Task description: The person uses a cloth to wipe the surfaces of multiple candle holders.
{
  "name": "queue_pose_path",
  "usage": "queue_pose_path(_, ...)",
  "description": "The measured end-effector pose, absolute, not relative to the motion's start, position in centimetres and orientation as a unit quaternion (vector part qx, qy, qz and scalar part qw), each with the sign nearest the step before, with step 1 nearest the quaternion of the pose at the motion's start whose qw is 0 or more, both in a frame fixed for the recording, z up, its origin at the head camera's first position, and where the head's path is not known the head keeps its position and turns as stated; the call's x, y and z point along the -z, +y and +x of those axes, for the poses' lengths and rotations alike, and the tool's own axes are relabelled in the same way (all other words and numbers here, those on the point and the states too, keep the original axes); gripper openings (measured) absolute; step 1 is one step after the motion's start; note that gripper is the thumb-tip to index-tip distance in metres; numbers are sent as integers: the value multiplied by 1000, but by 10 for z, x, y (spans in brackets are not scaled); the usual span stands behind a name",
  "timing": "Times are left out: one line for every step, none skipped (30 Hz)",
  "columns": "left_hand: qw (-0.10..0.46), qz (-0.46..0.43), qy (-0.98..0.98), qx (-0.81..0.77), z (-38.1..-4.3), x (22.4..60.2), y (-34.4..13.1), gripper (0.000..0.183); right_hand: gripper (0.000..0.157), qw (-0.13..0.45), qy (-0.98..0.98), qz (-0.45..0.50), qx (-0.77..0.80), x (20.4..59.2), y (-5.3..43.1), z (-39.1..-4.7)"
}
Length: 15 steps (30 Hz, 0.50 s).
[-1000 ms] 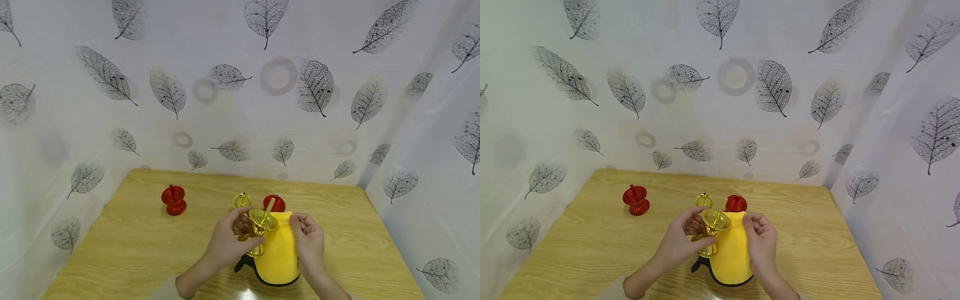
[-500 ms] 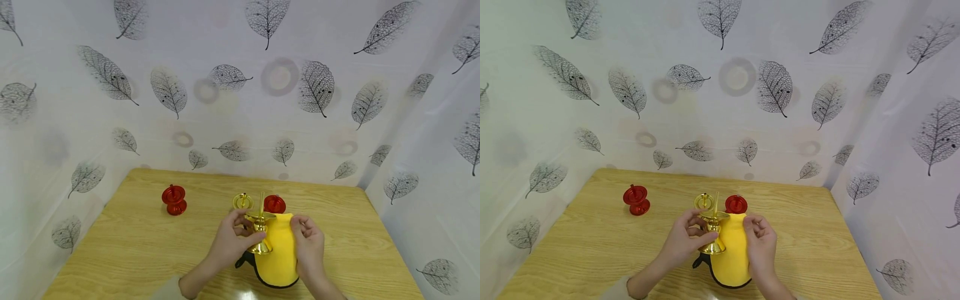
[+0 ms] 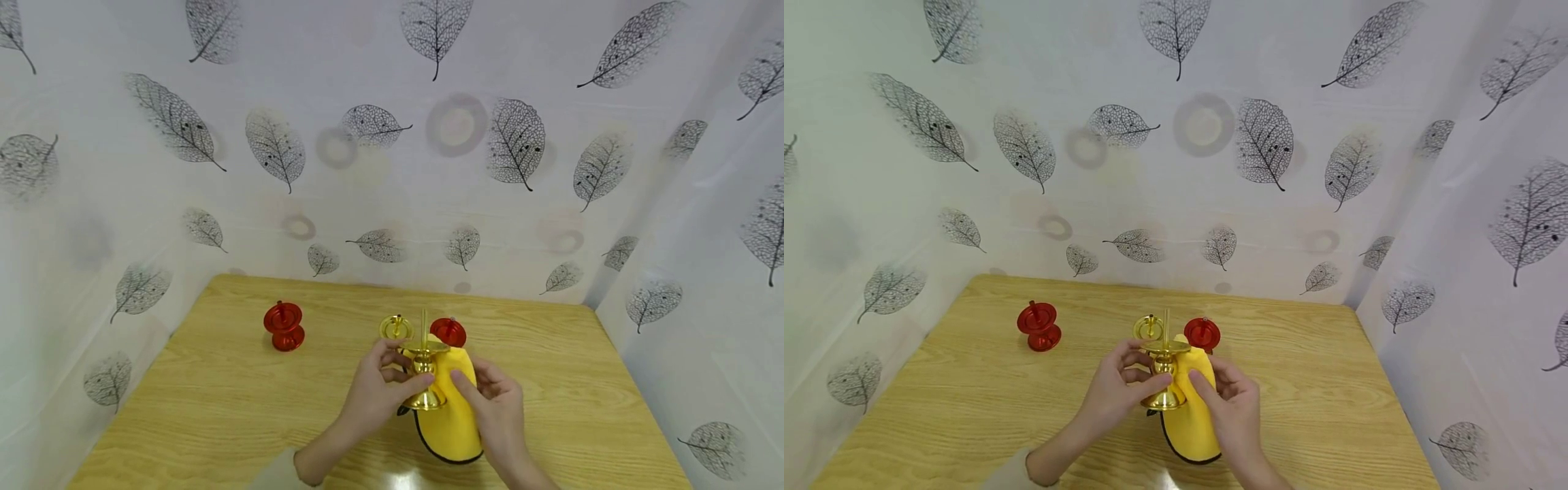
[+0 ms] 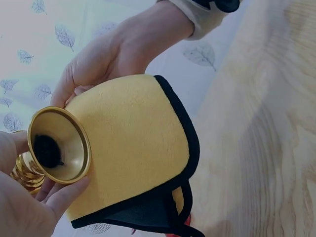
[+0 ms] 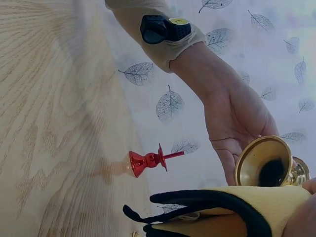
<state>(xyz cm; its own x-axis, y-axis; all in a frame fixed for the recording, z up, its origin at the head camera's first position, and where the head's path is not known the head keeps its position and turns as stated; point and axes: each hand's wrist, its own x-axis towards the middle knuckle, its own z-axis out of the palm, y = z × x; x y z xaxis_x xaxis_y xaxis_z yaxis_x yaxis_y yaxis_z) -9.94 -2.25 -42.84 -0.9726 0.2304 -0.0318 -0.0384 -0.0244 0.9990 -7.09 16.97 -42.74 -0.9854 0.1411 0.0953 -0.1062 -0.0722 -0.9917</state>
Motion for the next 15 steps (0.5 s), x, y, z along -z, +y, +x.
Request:
queue_pose_path(95, 71, 691, -713, -100, 428, -22, 70, 30, 81, -680, -8, -729, 428, 170, -71)
queue_pose_path(95, 74, 691, -713, -100, 429, -22, 70, 29, 79, -683, -2, -726, 428, 170, -71)
queue_pose_path(95, 77, 692, -712, -100, 429, -22, 68, 29, 75, -687, 1, -723, 428, 170, -71)
queue_pose_path(94, 81, 692, -711, -100, 429, -22, 67, 29, 70, -691, 4, -720, 429, 170, -71)
queue_pose_path(95, 83, 692, -711, -100, 429, -22, 66, 29, 65, -695, 6, -716, 429, 170, -71)
queue_pose_path(94, 86, 693, -710, -101, 429, -22, 65, 29, 59, -699, 8, -712, 429, 170, -72)
queue_pose_path(95, 87, 694, -709, -101, 430, -22, 65, 30, 54, -704, 10, -708, 430, 171, -72)
queue_pose_path(95, 87, 694, -709, -101, 430, -22, 64, 31, 50, -708, 13, -704, 430, 171, -73)
queue_pose_path(95, 87, 694, -709, -101, 430, -22, 63, 31, 47, -713, 14, -700, 430, 171, -73)
queue_pose_path(95, 86, 694, -709, -101, 430, -22, 63, 30, 45, -717, 16, -696, 430, 172, -73)
queue_pose_path(95, 86, 694, -709, -101, 431, -22, 63, 30, 44, -721, 20, -691, 430, 172, -73)
queue_pose_path(94, 85, 694, -709, -101, 431, -22, 63, 30, 44, -725, 24, -687, 430, 172, -73)
queue_pose_path(94, 84, 694, -709, -101, 431, -21, 63, 29, 46, -729, 28, -683, 430, 172, -73)
queue_pose_path(94, 84, 694, -709, -101, 432, -21, 63, 28, 50, -732, 33, -678, 430, 172, -73)
queue_pose_path(93, 84, 696, -708, -101, 432, -21, 64, 27, 54, -736, 36, -674, 429, 172, -73)
